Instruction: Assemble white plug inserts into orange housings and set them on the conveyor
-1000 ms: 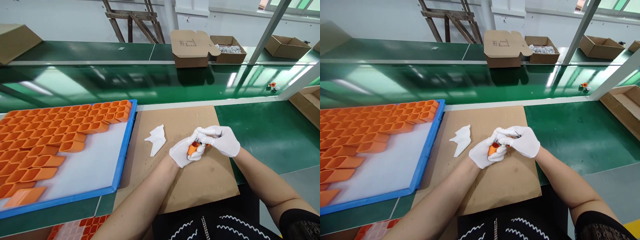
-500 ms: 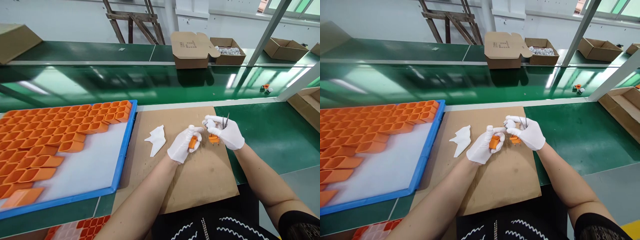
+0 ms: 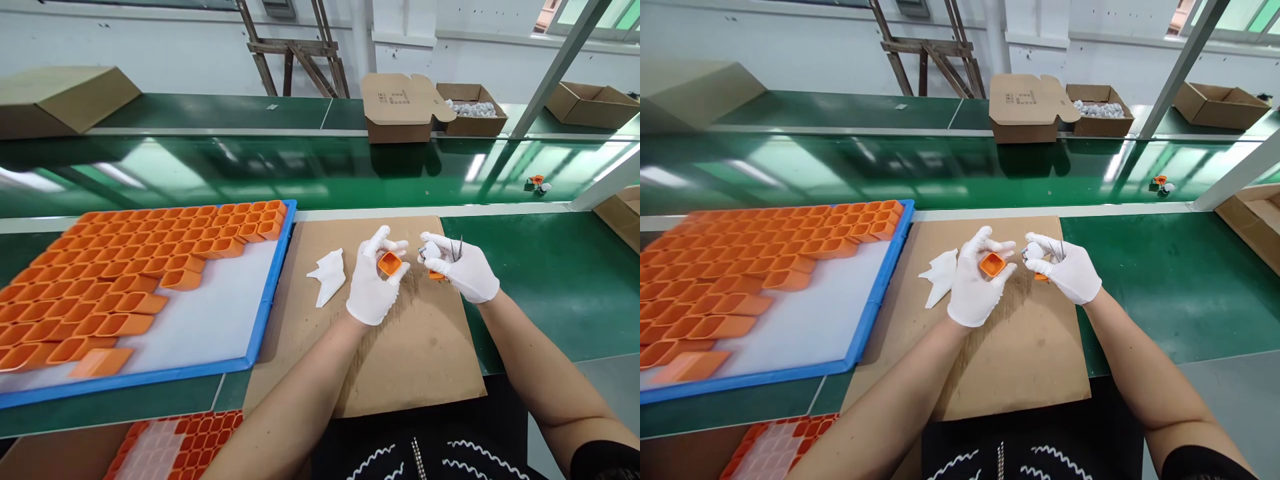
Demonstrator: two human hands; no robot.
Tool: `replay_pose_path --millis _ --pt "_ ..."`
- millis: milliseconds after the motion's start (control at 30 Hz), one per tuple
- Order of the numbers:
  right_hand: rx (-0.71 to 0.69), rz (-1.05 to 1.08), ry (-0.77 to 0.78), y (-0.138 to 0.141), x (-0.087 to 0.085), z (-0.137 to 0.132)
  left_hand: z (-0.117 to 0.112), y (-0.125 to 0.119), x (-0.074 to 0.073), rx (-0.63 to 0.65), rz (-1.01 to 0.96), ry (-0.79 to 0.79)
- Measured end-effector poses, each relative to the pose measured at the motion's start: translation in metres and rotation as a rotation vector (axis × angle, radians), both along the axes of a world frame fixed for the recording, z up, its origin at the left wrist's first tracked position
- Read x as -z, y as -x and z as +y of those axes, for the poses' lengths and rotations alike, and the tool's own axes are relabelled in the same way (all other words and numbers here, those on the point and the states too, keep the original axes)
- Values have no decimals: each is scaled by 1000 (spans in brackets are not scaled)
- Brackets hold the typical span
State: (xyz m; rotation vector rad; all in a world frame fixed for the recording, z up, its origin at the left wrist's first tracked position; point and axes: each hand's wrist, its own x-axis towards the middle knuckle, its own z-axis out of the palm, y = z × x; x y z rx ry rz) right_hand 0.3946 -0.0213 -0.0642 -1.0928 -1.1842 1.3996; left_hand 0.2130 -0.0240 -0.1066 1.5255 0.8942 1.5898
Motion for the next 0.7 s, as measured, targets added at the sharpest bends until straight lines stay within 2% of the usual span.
replay_pose_path --millis 100,200,300,433,600,700 --pt "27 -17 -13 0 2 -1 -3 0 -12 -34 -61 80" --pt "3 -82 -69 1 0 -2 -5 -1 -17 -11 -56 218" --pt "-10 -103 -64 3 -5 -4 -2 -1 -12 7 31 296" --pt "-75 -88 9 5 -7 -5 2 1 -1 -4 123 259" --pt "30 -77 -21 7 -5 -1 2 5 -5 144 84 381" --pt "-8 -106 -61 7 -12 1 3 7 -12 230 8 464"
